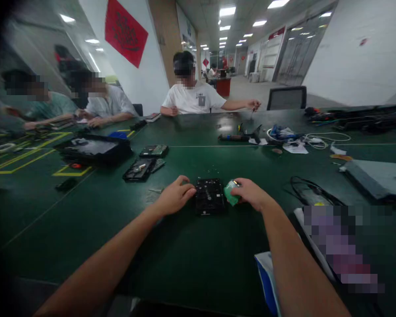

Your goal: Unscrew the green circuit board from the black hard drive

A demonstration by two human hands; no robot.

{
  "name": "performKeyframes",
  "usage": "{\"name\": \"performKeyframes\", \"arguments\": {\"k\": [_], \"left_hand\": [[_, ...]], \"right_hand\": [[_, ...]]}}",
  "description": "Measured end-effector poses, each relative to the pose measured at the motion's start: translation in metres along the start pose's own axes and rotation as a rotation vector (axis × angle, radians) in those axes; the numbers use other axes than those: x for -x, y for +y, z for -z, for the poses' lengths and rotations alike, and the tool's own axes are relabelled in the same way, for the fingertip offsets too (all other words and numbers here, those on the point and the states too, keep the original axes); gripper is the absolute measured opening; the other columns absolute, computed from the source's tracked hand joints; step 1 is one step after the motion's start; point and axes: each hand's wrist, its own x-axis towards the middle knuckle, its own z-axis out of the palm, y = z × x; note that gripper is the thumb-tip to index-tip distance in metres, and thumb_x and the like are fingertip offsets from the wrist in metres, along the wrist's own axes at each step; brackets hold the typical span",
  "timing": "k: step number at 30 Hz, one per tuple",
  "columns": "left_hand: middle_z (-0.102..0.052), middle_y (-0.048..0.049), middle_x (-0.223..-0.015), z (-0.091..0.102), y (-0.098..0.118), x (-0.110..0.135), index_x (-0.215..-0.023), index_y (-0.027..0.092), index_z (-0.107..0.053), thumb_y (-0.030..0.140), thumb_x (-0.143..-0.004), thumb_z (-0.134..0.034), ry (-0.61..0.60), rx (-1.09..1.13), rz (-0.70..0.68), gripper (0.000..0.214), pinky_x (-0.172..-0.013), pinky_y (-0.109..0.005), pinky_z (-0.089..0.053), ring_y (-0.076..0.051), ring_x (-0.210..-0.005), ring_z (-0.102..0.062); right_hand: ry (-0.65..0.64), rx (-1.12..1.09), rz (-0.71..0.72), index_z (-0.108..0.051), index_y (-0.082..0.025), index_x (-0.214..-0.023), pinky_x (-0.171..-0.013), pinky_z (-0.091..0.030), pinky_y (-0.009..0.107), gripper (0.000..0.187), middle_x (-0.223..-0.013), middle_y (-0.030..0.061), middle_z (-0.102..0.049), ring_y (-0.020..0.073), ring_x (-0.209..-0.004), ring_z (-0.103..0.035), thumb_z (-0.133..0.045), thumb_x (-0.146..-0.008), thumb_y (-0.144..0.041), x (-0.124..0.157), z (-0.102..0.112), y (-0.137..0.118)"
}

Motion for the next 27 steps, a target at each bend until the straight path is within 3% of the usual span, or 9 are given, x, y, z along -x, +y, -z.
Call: {"name": "performKeyframes", "arguments": {"k": [5,8,10,13,17,20,22,25,27], "left_hand": [[-0.057,-0.0083,-0.124,0.006,-0.026,-0.049,-0.117,0.026,-0.073,0.018,-0.099,-0.041,-0.112,-0.031,0.027,0.037,-0.101,-0.034,-0.051,-0.021,-0.107,-0.065],[-0.06,-0.0079,-0.119,0.006,-0.03,-0.076,-0.121,0.026,-0.072,0.014,-0.096,-0.043,-0.204,-0.038,-0.006,0.04,-0.103,-0.031,-0.048,-0.021,-0.11,-0.065],[-0.055,-0.0105,-0.131,0.007,-0.03,-0.088,-0.15,0.027,-0.049,0.019,-0.097,-0.047,-0.179,-0.069,0.053,0.053,-0.102,-0.033,-0.048,-0.022,-0.11,-0.067],[-0.048,-0.0187,-0.143,0.008,-0.029,-0.094,-0.163,0.02,-0.02,0.024,-0.099,-0.049,-0.113,-0.127,0.179,0.07,-0.098,-0.035,-0.049,-0.026,-0.113,-0.067],[-0.059,-0.0183,-0.135,0.01,-0.021,-0.082,-0.147,0.015,-0.049,0.024,-0.1,-0.047,-0.105,-0.133,0.173,0.048,-0.102,-0.036,-0.048,-0.027,-0.122,-0.063],[-0.069,-0.0135,-0.12,0.021,0.003,-0.066,-0.127,0.017,-0.063,0.027,-0.102,-0.044,-0.093,-0.134,0.157,0.034,-0.098,-0.036,-0.051,-0.027,-0.115,-0.066],[-0.073,-0.0103,-0.108,0.038,0.031,-0.054,-0.113,0.019,-0.068,0.032,-0.103,-0.042,-0.065,-0.124,0.097,0.03,-0.09,-0.037,-0.054,-0.026,-0.103,-0.069],[-0.073,-0.0077,-0.103,0.077,0.086,-0.028,-0.111,0.02,-0.068,0.032,-0.104,-0.044,-0.061,-0.014,-0.181,0.028,-0.085,-0.035,-0.056,-0.022,-0.095,-0.07],[-0.073,-0.007,-0.105,0.102,0.118,0.004,-0.115,0.022,-0.067,0.033,-0.104,-0.045,-0.058,0.094,-0.414,0.027,-0.084,-0.033,-0.057,-0.02,-0.095,-0.07]], "right_hand": [[0.074,-0.163,-0.027,-0.064,-0.02,-0.095,-0.07,-0.062,0.032,0.023,-0.09,0.0064,-0.076,0.0207,-0.078,-0.075,-0.069,-0.074,-0.012,-0.002,0.003,-0.001],[0.064,-0.161,-0.023,-0.063,-0.021,-0.099,-0.072,-0.063,0.034,0.025,-0.093,0.008,-0.076,0.0216,-0.08,-0.076,-0.069,-0.076,-0.013,-0.002,0.003,0.0],[0.056,-0.155,-0.026,-0.063,-0.021,-0.1,-0.072,-0.062,0.034,0.025,-0.093,0.0084,-0.076,0.0222,-0.081,-0.076,-0.068,-0.077,-0.012,-0.001,0.003,0.001],[0.053,-0.154,-0.021,-0.062,-0.021,-0.1,-0.071,-0.062,0.033,0.025,-0.094,0.0081,-0.076,0.0222,-0.082,-0.076,-0.068,-0.077,-0.012,-0.001,0.002,0.002],[0.069,-0.129,-0.016,-0.064,-0.021,-0.102,-0.072,-0.061,0.035,0.027,-0.094,0.0086,-0.076,0.0222,-0.082,-0.075,-0.068,-0.077,-0.013,-0.002,0.002,0.002],[0.075,-0.116,-0.01,-0.065,-0.021,-0.102,-0.072,-0.061,0.036,0.027,-0.095,0.009,-0.076,0.0229,-0.082,-0.075,-0.069,-0.076,-0.015,-0.004,0.002,0.004],[0.074,-0.116,-0.005,-0.065,-0.021,-0.102,-0.072,-0.06,0.036,0.028,-0.094,0.008,-0.076,0.0229,-0.082,-0.075,-0.069,-0.074,-0.015,-0.006,0.002,0.005],[0.066,-0.113,0.019,-0.065,-0.021,-0.1,-0.065,-0.058,0.031,0.028,-0.088,0.0042,-0.075,0.0195,-0.075,-0.072,-0.07,-0.073,-0.016,-0.007,0.003,0.009],[0.024,-0.119,0.063,-0.065,-0.021,-0.097,-0.061,-0.054,0.027,0.025,-0.083,0.0019,-0.073,0.0162,-0.069,-0.068,-0.071,-0.073,-0.018,-0.008,0.003,0.011]]}}
